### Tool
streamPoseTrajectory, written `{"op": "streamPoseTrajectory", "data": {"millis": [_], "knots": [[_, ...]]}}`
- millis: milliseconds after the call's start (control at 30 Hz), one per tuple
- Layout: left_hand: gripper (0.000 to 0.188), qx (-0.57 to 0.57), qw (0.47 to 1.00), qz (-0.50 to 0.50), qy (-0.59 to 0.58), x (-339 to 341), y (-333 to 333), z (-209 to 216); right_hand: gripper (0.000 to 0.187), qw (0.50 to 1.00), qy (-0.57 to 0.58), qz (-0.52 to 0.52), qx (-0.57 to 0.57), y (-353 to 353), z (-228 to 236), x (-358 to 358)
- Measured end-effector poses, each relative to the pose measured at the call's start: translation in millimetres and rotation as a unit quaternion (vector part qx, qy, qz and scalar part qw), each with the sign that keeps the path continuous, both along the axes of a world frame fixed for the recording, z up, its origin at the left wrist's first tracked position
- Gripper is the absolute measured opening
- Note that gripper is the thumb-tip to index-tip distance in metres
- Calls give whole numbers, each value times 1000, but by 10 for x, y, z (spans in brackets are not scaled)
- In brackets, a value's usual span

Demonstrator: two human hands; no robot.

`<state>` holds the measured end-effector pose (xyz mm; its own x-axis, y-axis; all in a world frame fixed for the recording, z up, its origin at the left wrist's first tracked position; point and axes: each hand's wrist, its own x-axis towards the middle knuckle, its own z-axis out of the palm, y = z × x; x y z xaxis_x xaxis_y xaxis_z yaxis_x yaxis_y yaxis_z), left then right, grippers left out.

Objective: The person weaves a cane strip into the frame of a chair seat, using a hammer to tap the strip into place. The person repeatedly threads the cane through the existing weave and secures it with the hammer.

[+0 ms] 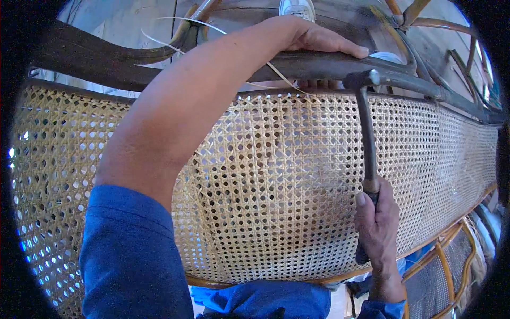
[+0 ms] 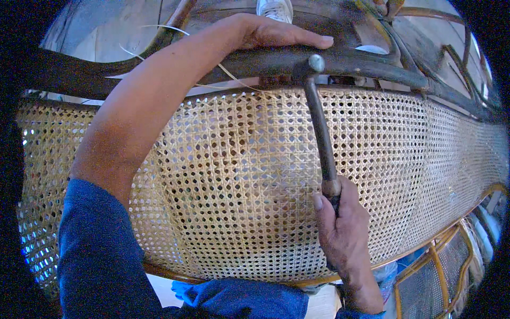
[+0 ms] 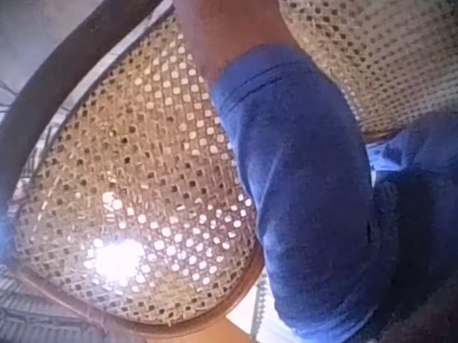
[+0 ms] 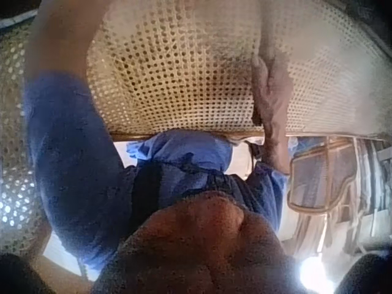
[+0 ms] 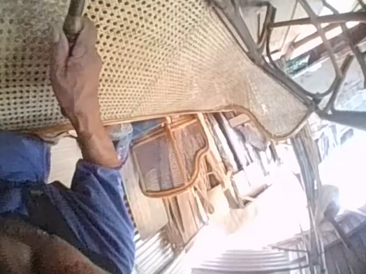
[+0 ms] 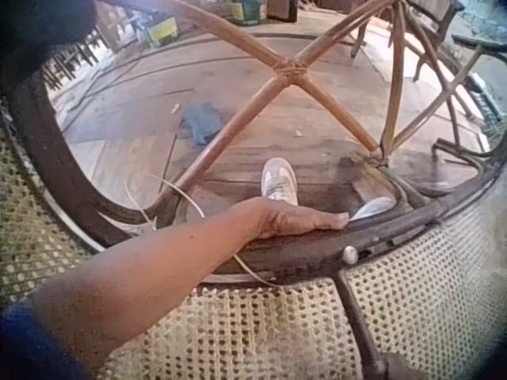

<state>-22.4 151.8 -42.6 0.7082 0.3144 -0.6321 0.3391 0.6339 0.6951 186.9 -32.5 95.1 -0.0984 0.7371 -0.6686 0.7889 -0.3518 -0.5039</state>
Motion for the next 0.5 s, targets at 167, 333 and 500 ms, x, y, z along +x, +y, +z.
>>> {"op": "streamPoseTrajectory", "data": {"millis": [167, 333, 500], "knots": [[62, -10, 999, 42, 32, 33, -10, -28, 24, 999, -21, 33, -26, 42, -25, 18], [62, -12, 997, 61, 41, 55, -12, -9, 23, 1000, -21, 5, -19, 26, 25, 5], [63, -5, 998, 55, 35, 63, 6, -120, 23, 998, -35, 44, -21, 41, -39, 21]]}}
